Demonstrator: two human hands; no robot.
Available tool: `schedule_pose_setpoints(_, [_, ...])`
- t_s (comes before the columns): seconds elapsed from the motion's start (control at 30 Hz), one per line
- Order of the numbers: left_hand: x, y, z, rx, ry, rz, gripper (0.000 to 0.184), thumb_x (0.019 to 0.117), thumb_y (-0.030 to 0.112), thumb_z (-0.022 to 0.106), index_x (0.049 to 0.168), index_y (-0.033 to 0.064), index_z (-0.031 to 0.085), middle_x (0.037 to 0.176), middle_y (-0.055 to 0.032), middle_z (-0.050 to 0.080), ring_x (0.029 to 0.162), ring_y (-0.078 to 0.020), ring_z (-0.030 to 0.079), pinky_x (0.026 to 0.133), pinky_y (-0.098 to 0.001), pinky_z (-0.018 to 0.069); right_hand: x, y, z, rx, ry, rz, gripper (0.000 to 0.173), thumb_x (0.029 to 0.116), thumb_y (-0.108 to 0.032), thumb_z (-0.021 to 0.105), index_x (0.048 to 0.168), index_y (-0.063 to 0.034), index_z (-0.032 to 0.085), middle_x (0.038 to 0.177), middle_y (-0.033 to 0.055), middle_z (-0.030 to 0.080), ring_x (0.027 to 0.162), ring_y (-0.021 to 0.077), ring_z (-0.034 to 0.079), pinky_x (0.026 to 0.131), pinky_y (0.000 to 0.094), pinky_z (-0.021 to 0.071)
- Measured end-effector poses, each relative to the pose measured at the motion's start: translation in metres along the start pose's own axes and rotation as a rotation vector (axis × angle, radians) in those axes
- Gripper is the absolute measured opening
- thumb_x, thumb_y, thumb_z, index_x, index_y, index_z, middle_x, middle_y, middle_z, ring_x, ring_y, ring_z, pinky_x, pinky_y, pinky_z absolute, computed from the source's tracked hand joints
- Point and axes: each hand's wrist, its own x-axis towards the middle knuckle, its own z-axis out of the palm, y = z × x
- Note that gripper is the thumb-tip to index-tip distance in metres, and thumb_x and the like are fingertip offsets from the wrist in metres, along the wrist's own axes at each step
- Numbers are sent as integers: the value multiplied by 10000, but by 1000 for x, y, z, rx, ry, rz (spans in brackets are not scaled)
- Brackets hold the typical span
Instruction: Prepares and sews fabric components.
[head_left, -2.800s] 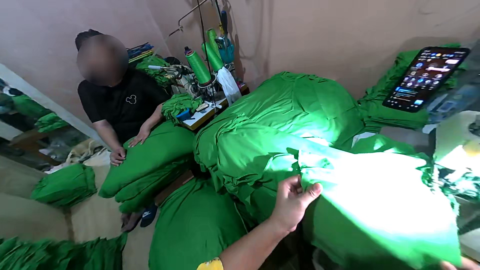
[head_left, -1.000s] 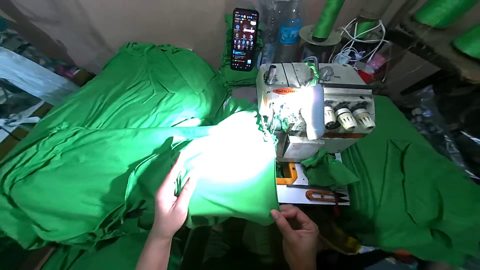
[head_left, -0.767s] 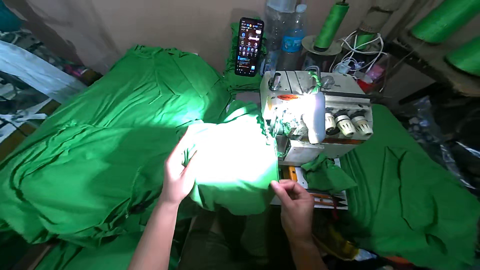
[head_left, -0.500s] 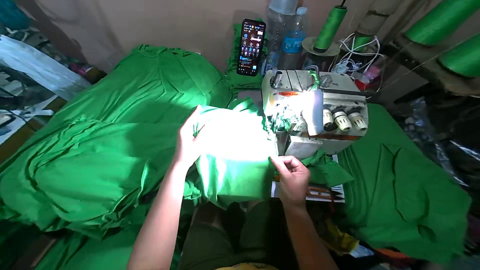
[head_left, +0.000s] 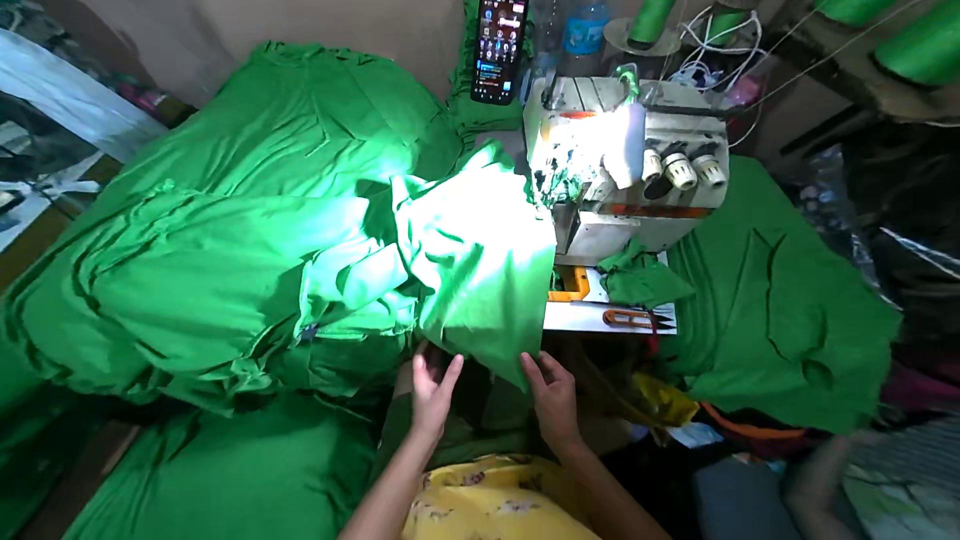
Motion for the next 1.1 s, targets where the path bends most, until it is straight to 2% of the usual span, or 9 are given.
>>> schedule_pose_setpoints(0.13, [14, 12, 16, -125, 98, -63, 383, 908, 16, 714, 1239, -92, 553, 1142, -107, 678, 1061, -71, 648, 953, -236, 529, -2, 8, -7, -46, -29, 40, 262, 1055, -80, 488, 1090, 105, 670, 939, 58, 712, 854, -19, 662, 822, 175, 552])
schedule_pose_setpoints(0.23, [11, 14, 13, -68, 237, -22, 114, 914, 8, 713, 994, -48, 654, 876, -25, 693, 837, -25, 656, 808, -207, 550, 0, 14, -9, -64, 29, -12, 192, 1007, -59, 576, 986, 77, 709, 882, 41, 719, 798, -28, 658, 778, 162, 553])
schedule_pose_setpoints(0.37, [10, 4, -2, 70, 215, 102, 109, 953, 50, 666, 863, -8, 682, 770, 37, 669, 762, 25, 634, 769, -185, 535, -4, 21, -11, -18, 72, -34, 110, 927, -27, 669, 942, 57, 738, 930, 34, 738, 836, -29, 671, 792, 145, 558])
schedule_pose_setpoints(0.43, [14, -1, -3, 83, 188, 164, 135, 976, 64, 624, 887, -14, 688, 793, 43, 681, 780, 44, 636, 776, -169, 529, -2, 23, -10, 11, 94, -26, 79, 903, -18, 692, 920, 40, 743, 916, 19, 739, 836, -22, 676, 786, 146, 562])
schedule_pose_setpoints(0.53, [8, 0, -4, 66, 67, 187, 267, 963, 98, 607, 1130, -109, 603, 1002, -35, 690, 948, 31, 649, 891, -176, 537, 0, 25, -11, 20, 136, -33, 32, 874, -15, 715, 879, 13, 731, 875, -6, 731, 812, -22, 674, 763, 152, 567])
schedule_pose_setpoints(0.6, [1, 0, -8, 161, 72, 272, 330, 882, 119, 702, 1075, -137, 622, 943, -57, 697, 880, 33, 661, 822, -165, 554, -6, 21, -15, -19, 142, -86, 20, 851, -26, 723, 851, -7, 716, 844, -33, 721, 784, -36, 665, 735, 145, 563])
schedule_pose_setpoints(0.67, [-8, 0, -8, 200, 149, 414, 226, 853, 108, 734, 903, -63, 594, 787, 22, 630, 744, 76, 609, 705, -118, 522, -15, 12, -18, -40, 133, -153, 27, 829, -30, 735, 845, -27, 714, 824, -61, 717, 766, -53, 661, 713, 134, 559])
schedule_pose_setpoints(0.8, [-10, 9, 1, 46, 219, 600, 322, 882, 10, 691, 1099, 90, 467, 878, 179, 677, 836, 106, 653, 756, -120, 566, -22, -1, -13, 67, 147, -226, 263, 808, 21, 757, 979, -122, 618, 866, -111, 711, 761, -50, 675, 695, 137, 582])
schedule_pose_setpoints(1.1, [25, 65, 23, 14, 202, 740, 347, 914, -10, 647, 1179, 0, 423, 993, 107, 720, 829, 86, 676, 737, -120, 573, 34, -34, -2, 128, 154, -395, 293, 831, 48, 727, 1011, -127, 577, 826, -100, 727, 706, -23, 688, 671, 146, 587])
